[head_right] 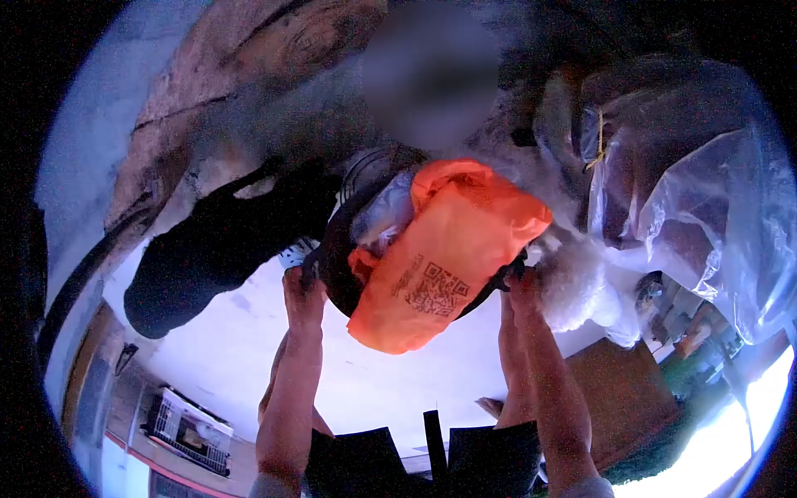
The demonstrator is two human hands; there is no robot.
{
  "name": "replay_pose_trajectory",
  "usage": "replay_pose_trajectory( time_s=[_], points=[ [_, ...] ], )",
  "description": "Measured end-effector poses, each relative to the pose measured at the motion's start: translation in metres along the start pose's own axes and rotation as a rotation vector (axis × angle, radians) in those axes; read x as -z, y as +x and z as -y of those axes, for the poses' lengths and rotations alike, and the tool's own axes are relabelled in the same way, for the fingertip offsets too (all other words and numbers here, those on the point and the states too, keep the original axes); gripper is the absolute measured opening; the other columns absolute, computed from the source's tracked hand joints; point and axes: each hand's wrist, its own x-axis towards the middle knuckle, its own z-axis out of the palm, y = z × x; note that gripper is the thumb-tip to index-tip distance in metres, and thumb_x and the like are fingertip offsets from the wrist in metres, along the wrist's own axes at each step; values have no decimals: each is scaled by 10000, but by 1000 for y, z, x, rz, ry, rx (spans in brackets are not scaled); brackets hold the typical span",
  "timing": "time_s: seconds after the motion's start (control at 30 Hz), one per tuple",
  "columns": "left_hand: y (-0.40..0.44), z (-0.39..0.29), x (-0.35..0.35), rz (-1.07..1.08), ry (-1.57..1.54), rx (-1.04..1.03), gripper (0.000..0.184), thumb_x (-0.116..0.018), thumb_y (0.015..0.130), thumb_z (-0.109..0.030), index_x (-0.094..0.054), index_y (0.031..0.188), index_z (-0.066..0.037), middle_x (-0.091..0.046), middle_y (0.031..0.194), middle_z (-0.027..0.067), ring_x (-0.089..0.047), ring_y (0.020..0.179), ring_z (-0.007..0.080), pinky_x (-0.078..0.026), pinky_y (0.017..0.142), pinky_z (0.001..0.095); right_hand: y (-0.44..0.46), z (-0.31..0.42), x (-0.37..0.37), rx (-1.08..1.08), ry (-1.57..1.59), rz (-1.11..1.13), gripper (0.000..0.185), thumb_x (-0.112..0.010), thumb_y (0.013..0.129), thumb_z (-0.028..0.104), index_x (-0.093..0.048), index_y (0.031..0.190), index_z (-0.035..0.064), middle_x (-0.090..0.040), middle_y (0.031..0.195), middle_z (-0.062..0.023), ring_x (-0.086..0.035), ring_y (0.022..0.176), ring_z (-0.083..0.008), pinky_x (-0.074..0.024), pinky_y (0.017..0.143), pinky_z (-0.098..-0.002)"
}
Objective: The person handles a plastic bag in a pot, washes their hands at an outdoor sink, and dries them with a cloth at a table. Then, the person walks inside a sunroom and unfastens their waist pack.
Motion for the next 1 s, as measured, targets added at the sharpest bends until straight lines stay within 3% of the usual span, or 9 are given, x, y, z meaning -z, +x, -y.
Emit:
replay_pose_trajectory(
  time_s=[0.13,0.37,0.5,0.57,0.8,0.87,0.9,0.97,1.0],
  points=[
    [25,8,-2,72,-401,145,312,-506,668,-31,-419,962,25,-426,941,137,-463,850,246,-411,727,338,2,79,-32,-3,-107,-24,41,-506,688,27,-521,724,40,-518,646,-15,-510,599,-105,-430,522,-232],
    [22,-105,3,-31,-509,370,401,-539,647,6,-405,1025,-16,-438,1013,105,-469,911,215,-429,759,325,8,178,-65,-89,-255,84,271,-482,674,42,-481,940,-10,-538,881,-125,-499,790,-209,-408,712,-317],
    [40,-68,11,50,-266,317,454,-565,666,-31,-425,1098,-31,-439,1074,105,-462,949,218,-397,798,296,20,191,-83,-82,8,56,319,-491,662,49,-480,976,-6,-525,927,-137,-490,843,-216,-395,744,-325],
    [41,-74,7,-35,-338,390,471,-579,649,-39,-437,1098,-26,-436,1082,110,-464,945,222,-385,805,304,19,221,-91,-181,-222,69,380,-497,663,59,-461,1037,4,-517,964,-129,-483,877,-225,-386,766,-324],
    [54,-63,6,32,-286,414,431,-556,657,-85,-459,1071,-14,-506,1007,84,-492,890,237,-383,800,306,53,176,-93,-272,-328,118,398,-501,680,66,-431,1069,16,-536,974,-121,-507,879,-248,-398,754,-345],
    [53,-57,5,84,-408,331,413,-508,674,-21,-466,1083,-50,-524,986,74,-520,863,187,-444,712,302,35,191,-92,-148,-64,66,350,-513,683,98,-466,1021,16,-557,934,-147,-528,859,-277,-411,738,-353],
    [70,-25,4,64,-104,270,449,-527,650,-34,-456,1094,-49,-523,987,79,-521,864,195,-450,699,310,67,87,-90,88,-33,-49,322,-543,678,132,-503,984,40,-551,821,-58,-507,663,-156,-420,584,-279],
    [58,-50,-1,3,-298,339,476,-539,642,-50,-445,1109,-50,-519,993,88,-523,869,208,-449,705,323,55,143,-95,-67,-294,-46,318,-552,672,98,-492,977,33,-552,867,-89,-514,772,-167,-414,701,-310],
    [62,-48,2,41,-273,393,499,-540,639,-55,-429,1125,-51,-509,1026,91,-518,899,219,-439,734,327,49,156,-101,-38,-71,-80,319,-551,671,94,-487,977,29,-554,868,-89,-518,783,-181,-410,712,-313]
  ],
)
